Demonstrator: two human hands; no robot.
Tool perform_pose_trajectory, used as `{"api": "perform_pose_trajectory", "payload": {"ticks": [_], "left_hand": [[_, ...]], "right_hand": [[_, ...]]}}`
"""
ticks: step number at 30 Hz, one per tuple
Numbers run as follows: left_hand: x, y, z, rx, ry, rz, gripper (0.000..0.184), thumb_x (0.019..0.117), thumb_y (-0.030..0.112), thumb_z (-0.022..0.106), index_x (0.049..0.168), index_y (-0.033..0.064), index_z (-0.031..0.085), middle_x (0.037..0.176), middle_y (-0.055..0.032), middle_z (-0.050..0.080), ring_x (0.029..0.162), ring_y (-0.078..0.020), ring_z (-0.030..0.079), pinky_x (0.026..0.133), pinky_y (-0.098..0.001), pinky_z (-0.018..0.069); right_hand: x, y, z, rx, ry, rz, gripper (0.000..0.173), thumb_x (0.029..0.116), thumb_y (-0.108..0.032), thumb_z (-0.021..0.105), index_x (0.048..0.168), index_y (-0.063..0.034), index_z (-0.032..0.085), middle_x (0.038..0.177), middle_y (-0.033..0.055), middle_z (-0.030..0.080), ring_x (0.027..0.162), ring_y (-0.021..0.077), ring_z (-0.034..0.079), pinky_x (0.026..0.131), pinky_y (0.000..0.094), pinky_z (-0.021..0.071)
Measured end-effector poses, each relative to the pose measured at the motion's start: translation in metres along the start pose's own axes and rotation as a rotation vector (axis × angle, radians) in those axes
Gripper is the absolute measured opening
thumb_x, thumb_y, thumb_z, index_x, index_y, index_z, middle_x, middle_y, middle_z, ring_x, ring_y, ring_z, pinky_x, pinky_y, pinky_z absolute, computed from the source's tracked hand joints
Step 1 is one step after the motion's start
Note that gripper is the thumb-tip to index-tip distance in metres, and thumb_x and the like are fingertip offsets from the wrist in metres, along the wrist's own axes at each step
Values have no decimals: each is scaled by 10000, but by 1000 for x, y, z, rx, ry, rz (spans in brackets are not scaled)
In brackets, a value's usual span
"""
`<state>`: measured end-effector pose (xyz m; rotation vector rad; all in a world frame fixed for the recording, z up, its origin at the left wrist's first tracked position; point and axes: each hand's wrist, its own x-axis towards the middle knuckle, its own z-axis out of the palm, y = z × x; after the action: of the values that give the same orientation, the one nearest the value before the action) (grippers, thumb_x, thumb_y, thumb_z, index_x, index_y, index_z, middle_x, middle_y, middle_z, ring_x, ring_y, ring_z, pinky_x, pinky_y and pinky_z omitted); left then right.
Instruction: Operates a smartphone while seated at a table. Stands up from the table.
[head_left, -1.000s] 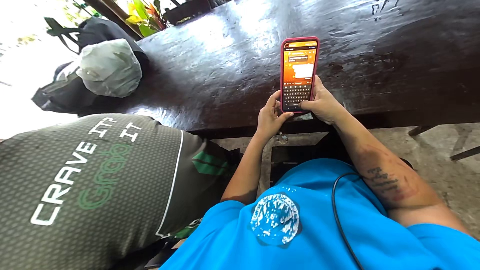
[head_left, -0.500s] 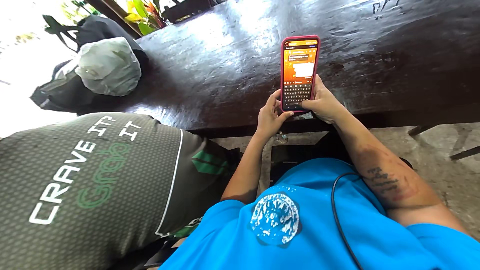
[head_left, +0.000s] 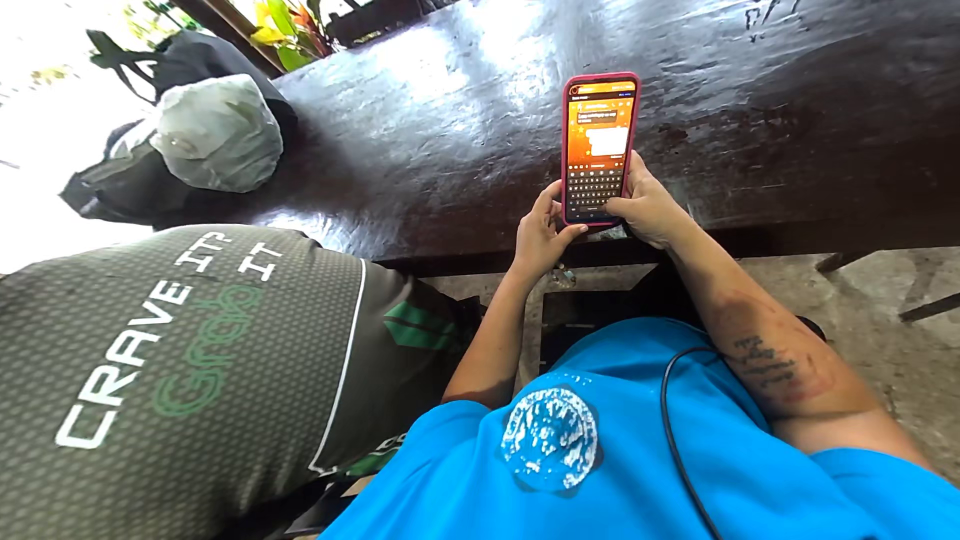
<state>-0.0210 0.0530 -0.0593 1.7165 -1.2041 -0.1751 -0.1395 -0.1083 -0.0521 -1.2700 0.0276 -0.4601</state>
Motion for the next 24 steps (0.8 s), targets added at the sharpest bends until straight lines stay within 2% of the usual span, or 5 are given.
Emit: {"api": "perform_pose_trajectory", "payload": {"ticks": [11, 18, 24], "left_hand": [[0, 2, 0, 19, 7, 6, 725, 829, 23, 810, 1456, -22, 449, 966, -77, 702, 741, -70, 607, 702, -228, 512], [-1, -1, -1, -8, -6, 24, 706, 844, 24, 791, 1455, -31, 442, 1006, -99, 711, 828, -105, 667, 776, -270, 558], [-1, 0, -1, 1, 0, 12, 712, 838, 30, 801, 1454, -27, 448, 985, -90, 703, 793, -91, 647, 745, -254, 542]], "right_hand": [[0, 0, 0, 14, -3, 7, 734, 841, 214, 500, 1473, -79, 269, 1303, 116, 622, 1118, 171, 686, 952, 335, 586], [0, -1, 1, -5, 7, -3, 747, 842, 218, 500, 1489, -67, 258, 1311, 113, 618, 1124, 164, 681, 960, 330, 584], [0, 0, 1, 10, -5, -10, 749, 838, 227, 504, 1482, -69, 259, 1304, 116, 620, 1120, 169, 684, 961, 334, 584]]}}
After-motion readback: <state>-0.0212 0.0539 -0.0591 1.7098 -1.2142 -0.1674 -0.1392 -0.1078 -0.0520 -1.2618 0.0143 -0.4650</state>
